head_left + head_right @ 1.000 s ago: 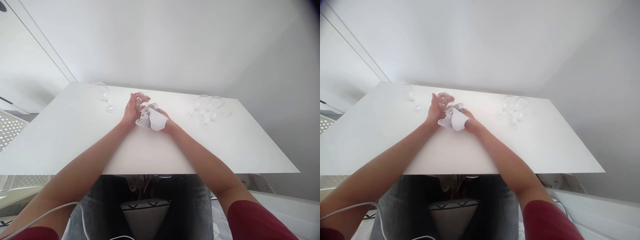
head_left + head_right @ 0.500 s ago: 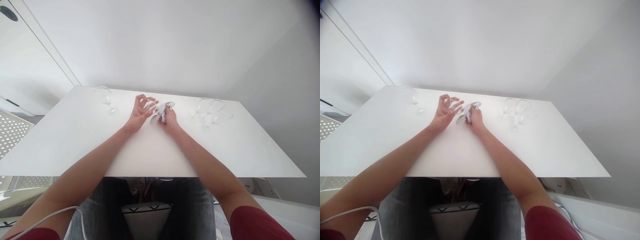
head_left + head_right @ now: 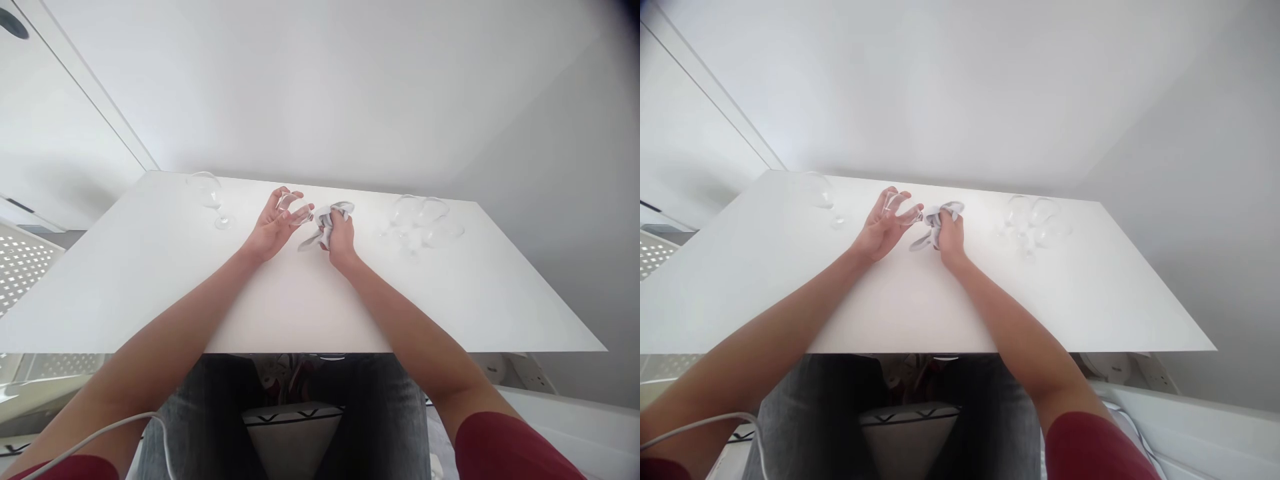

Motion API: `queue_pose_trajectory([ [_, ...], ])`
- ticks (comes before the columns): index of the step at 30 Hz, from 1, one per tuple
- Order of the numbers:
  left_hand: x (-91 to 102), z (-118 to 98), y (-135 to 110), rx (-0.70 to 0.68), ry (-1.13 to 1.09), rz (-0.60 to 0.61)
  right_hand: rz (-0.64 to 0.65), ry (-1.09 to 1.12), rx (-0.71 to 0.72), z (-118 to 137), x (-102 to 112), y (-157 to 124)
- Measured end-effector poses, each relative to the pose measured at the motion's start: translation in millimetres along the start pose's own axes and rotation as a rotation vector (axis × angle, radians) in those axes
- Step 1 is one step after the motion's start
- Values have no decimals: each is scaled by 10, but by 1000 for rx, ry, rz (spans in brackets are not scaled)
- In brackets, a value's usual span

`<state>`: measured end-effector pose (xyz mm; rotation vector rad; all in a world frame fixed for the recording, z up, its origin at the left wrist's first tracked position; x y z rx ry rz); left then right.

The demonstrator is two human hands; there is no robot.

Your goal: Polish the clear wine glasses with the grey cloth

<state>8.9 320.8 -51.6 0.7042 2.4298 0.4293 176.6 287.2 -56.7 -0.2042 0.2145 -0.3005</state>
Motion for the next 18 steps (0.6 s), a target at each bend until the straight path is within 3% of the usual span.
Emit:
queue_pose_trajectory([
  [3,8,-12,-3,32,24,46,288,153,-365,-55,7,37],
  [5,1,-19,-2,31,29,61,450,212,-469,-53,0,29],
  [6,-4,-23,0,23,28,60,463,210,-475,-58,1,28],
  [8,-12,-31,2,7,27,36,320,128,-368,-74,18,42],
  [11,-9,-41,3,0,34,-47,-25,-108,53,-12,40,20],
  [13,-1,-47,1,7,21,-86,-99,-193,278,52,8,-26],
  [14,4,-48,0,10,8,-92,-88,-188,293,67,-4,-31],
  [15,8,-47,-1,14,-8,-88,-53,-154,228,65,-8,-19],
  [18,13,-28,-2,31,-26,-41,217,-17,-241,-13,-50,12],
])
Point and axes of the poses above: each hand's wrist, its own y-axis towards the middle knuckle, its own x-axis out of the back of the hand, z = x × y, the point moved 4 cm from there along y, towards the middle knuckle, and after that the axes turned 5 degrees about -x, right-handed, at the moved point
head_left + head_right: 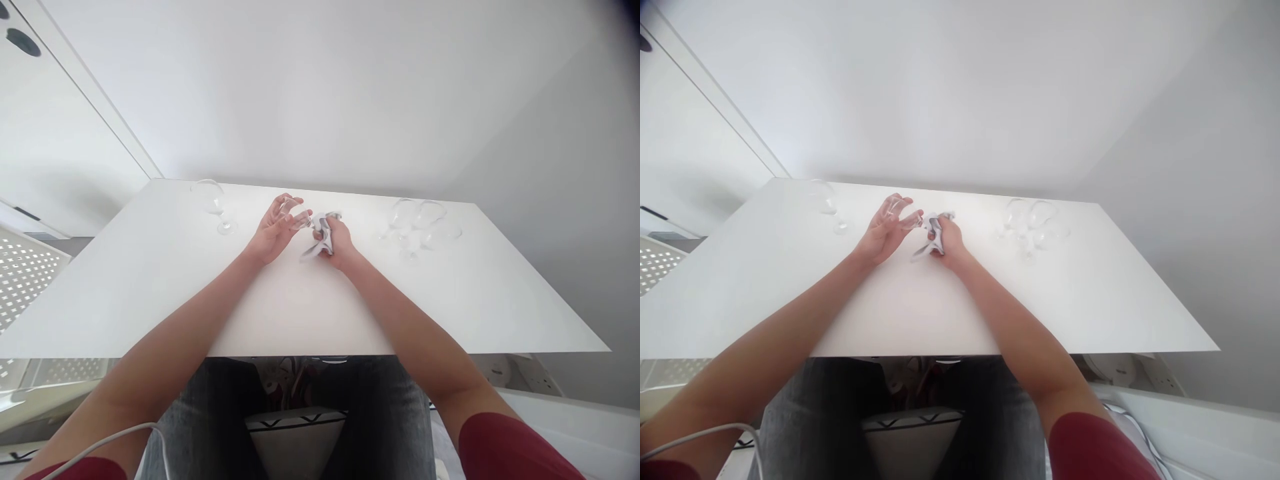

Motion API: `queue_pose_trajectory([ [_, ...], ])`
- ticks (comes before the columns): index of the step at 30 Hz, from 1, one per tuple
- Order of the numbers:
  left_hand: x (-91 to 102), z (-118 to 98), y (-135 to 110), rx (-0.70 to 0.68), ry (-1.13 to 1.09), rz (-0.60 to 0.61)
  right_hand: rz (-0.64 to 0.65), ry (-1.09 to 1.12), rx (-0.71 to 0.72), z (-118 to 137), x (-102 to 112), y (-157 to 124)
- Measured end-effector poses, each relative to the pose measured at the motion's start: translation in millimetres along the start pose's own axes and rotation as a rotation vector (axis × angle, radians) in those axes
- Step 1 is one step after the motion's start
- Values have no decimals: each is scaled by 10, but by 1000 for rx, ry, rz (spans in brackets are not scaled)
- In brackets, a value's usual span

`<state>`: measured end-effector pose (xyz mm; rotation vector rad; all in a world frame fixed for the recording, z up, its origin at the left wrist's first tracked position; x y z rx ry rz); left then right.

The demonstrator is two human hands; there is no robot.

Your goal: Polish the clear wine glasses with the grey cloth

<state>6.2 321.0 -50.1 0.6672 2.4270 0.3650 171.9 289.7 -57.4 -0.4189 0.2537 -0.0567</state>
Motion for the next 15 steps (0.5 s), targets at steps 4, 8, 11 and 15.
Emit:
queue_pose_trajectory([
  [4,-6,18,3,-26,40,39,86,16,-116,-34,-3,11],
  [8,30,1,7,-36,18,-19,-221,-180,363,24,38,-24],
  [11,70,-13,1,-28,4,-42,-130,-135,348,2,-14,-50],
  [15,92,-10,-9,-28,6,6,225,189,-1,-78,-127,-61],
])
Point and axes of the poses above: each hand's wrist, its own y-axis towards the middle knuckle, its own x-axis out of the back of the hand, z = x × y, the point moved 4 cm from there along y, towards the middle knuckle, and after that the axes turned 5 degrees about -x, right-handed, at the moved point
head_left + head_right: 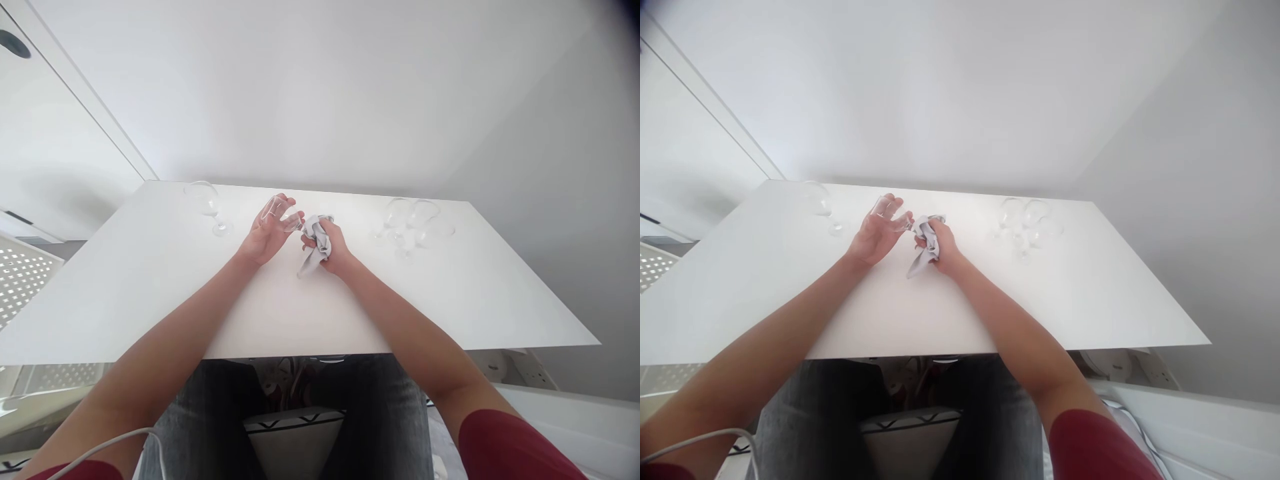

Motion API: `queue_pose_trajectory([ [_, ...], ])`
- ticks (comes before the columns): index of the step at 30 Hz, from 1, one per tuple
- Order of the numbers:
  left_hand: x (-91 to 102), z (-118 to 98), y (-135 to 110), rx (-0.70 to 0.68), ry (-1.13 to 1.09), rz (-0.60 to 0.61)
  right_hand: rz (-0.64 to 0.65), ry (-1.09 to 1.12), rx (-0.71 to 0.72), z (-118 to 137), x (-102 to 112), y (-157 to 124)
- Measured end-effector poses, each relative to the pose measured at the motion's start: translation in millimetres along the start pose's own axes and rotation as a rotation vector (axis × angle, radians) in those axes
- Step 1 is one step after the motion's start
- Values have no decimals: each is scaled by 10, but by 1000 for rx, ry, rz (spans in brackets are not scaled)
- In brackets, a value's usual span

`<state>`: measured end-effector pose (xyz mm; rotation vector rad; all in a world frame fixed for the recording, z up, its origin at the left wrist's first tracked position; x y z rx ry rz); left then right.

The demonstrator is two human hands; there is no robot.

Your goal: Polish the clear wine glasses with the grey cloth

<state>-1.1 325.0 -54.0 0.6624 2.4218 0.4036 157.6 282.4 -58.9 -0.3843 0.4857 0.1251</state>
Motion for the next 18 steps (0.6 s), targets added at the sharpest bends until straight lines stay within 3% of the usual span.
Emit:
queue_pose_trajectory([
  [2,12,-1,4,-3,-6,12,156,141,-18,-9,-62,15],
  [4,42,-12,18,-14,-10,-22,199,111,-22,-33,-80,53],
  [6,91,-24,36,-30,-1,-96,47,-139,68,-20,-15,91],
  [9,157,-27,53,-51,42,-179,-337,-608,391,152,108,7],
  [11,182,-20,56,-70,60,-191,-454,-762,579,259,116,-124],
  [13,199,-8,52,-88,61,-198,-358,-909,636,278,49,-207],
  [18,190,30,46,-101,68,-186,232,-1492,634,-20,-262,-191],
])
Point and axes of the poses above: each hand's wrist, its own y-axis towards the middle knuckle, its own x-axis out of the back of the hand, z = x × y, the point moved 4 cm from there along y, towards the middle knuckle, and after that the axes turned 5 degrees about -x, right-handed, at the moved point
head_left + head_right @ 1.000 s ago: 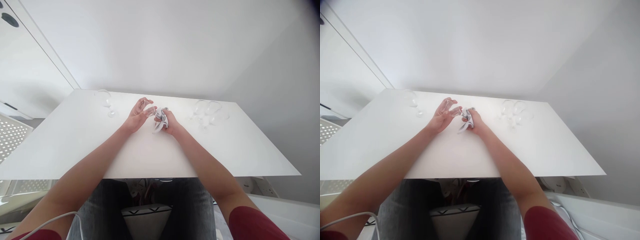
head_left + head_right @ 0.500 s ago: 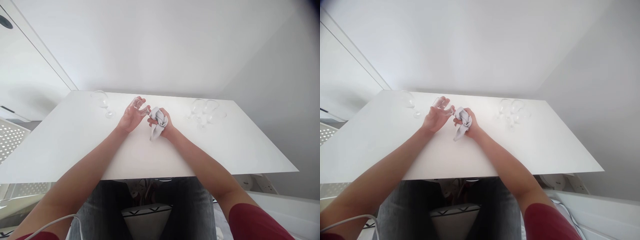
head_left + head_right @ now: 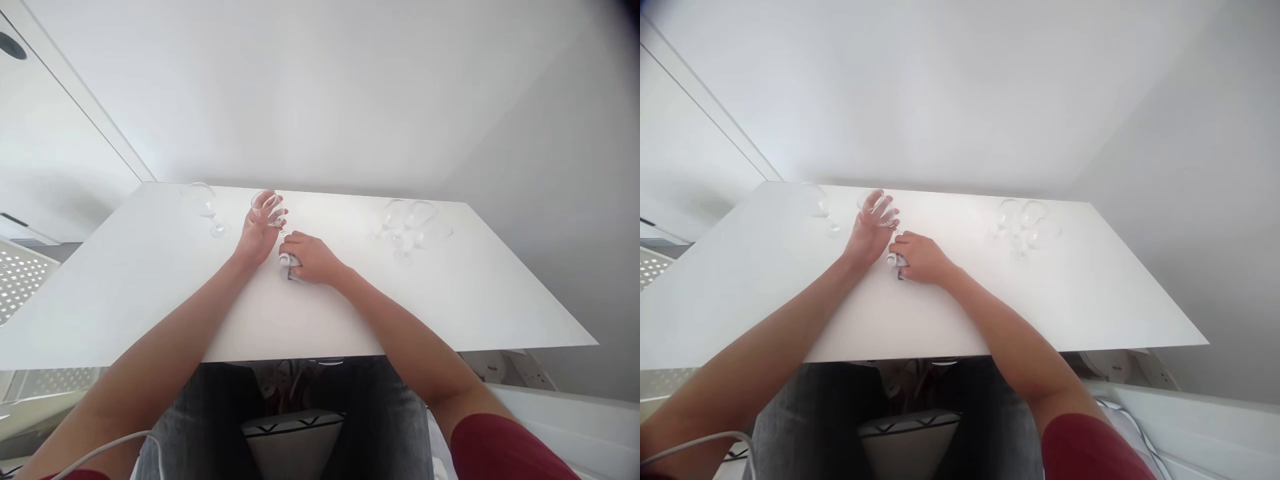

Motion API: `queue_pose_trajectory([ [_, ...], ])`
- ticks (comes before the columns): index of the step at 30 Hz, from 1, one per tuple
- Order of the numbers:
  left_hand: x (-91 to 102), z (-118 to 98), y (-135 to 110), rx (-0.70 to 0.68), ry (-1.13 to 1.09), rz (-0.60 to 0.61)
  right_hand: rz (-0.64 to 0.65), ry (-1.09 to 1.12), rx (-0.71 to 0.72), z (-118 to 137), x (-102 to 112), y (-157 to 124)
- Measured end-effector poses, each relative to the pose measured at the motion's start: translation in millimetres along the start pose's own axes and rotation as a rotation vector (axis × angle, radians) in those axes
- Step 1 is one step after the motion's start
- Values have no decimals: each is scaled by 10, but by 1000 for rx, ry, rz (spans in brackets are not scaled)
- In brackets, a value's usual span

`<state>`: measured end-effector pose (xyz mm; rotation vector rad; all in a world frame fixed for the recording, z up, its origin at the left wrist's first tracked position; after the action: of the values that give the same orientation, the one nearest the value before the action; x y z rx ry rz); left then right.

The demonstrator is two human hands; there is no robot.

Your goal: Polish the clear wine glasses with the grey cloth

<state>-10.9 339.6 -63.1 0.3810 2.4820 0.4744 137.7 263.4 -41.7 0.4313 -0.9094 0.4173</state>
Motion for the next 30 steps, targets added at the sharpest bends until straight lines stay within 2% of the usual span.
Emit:
queue_pose_trajectory([
  [3,-42,22,-19,11,47,32,102,-104,142,68,-142,39],
  [6,-87,24,-44,16,124,69,103,-138,162,98,-170,35],
  [12,-84,31,-69,29,274,108,127,-134,119,92,-215,12],
  [17,-94,55,-81,39,302,171,111,-216,114,61,-276,13],
  [24,-113,100,-53,66,316,138,99,-343,93,16,-377,23],
  [27,-119,171,-47,96,281,113,64,-336,11,-8,-434,1],
  [30,-157,229,-62,127,229,164,-13,-330,-110,-13,-478,-74],
])
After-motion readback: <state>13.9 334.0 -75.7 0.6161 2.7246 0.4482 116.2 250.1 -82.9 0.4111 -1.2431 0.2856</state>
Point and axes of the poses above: each hand's wrist, its own y-axis towards the middle knuckle, its own x-axis out of the back of the hand, z = x × y, the point moved 4 cm from there along y, towards the middle knuckle, and after that the axes turned 5 degrees about -x, right-handed, at the moved point
